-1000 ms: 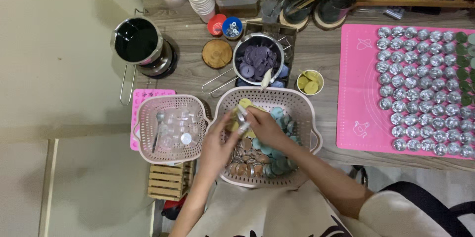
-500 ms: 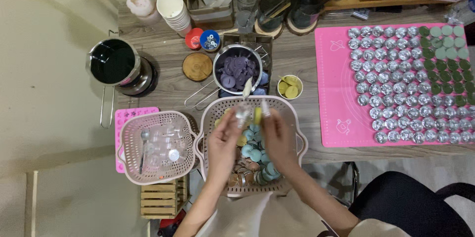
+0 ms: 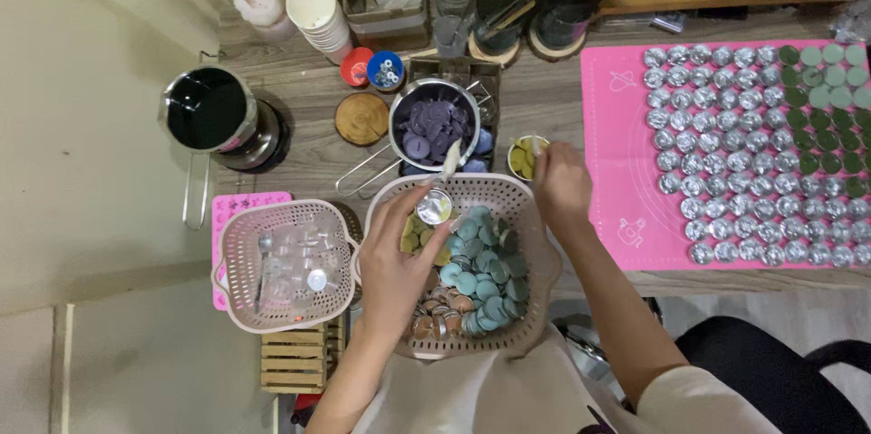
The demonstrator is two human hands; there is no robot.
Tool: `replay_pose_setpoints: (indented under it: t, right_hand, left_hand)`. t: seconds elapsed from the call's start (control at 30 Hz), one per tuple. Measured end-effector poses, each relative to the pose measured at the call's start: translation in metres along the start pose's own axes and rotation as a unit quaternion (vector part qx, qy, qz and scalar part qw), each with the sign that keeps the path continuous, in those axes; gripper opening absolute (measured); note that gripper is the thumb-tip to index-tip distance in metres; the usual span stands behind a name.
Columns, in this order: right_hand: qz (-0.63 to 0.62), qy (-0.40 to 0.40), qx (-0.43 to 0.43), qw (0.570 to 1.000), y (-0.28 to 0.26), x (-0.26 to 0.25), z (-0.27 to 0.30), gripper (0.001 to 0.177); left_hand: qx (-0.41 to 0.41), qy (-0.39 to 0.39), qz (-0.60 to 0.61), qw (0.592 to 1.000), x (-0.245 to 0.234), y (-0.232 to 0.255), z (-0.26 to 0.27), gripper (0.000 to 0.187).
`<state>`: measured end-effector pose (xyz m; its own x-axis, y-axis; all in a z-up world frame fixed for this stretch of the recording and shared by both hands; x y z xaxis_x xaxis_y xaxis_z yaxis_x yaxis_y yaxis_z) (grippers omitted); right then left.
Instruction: The person picks up silver-colored candle tins from a basket and places them onto a pink mat, while also handling small round stickers and applying them to the lids.
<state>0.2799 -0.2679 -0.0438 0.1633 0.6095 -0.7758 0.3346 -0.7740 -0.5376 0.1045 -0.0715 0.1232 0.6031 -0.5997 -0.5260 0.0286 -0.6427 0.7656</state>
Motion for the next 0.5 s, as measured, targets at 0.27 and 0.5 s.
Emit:
replay_pose_setpoints:
  t: [0.27,0.5]
  right_hand:
    - [-0.043,-0.056,0.115,0.991,0.019,0.010,0.001,0.028]
    - [-0.169,-0.110,0.231,0.952,0.067,0.024,0.002,0.037]
  left_hand:
    - [-0.031,0.002,-0.009,0.999,0.006,-0.004,0.003,0.047]
    - [-0.047,-0.005,0.010,0.999,0.012,-0.001,0.003,0.048]
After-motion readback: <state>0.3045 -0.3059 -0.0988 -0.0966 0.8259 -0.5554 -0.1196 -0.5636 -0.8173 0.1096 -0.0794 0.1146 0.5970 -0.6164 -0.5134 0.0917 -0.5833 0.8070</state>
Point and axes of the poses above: each hand's wrist, its own z-axis away from the middle knuckle, its own x-axis out of the palm, y = z × x, the point moved 2 cm from there along -z, towards the middle knuckle, and after that the axes turned 7 degrees about y, right-handed, at the moved point
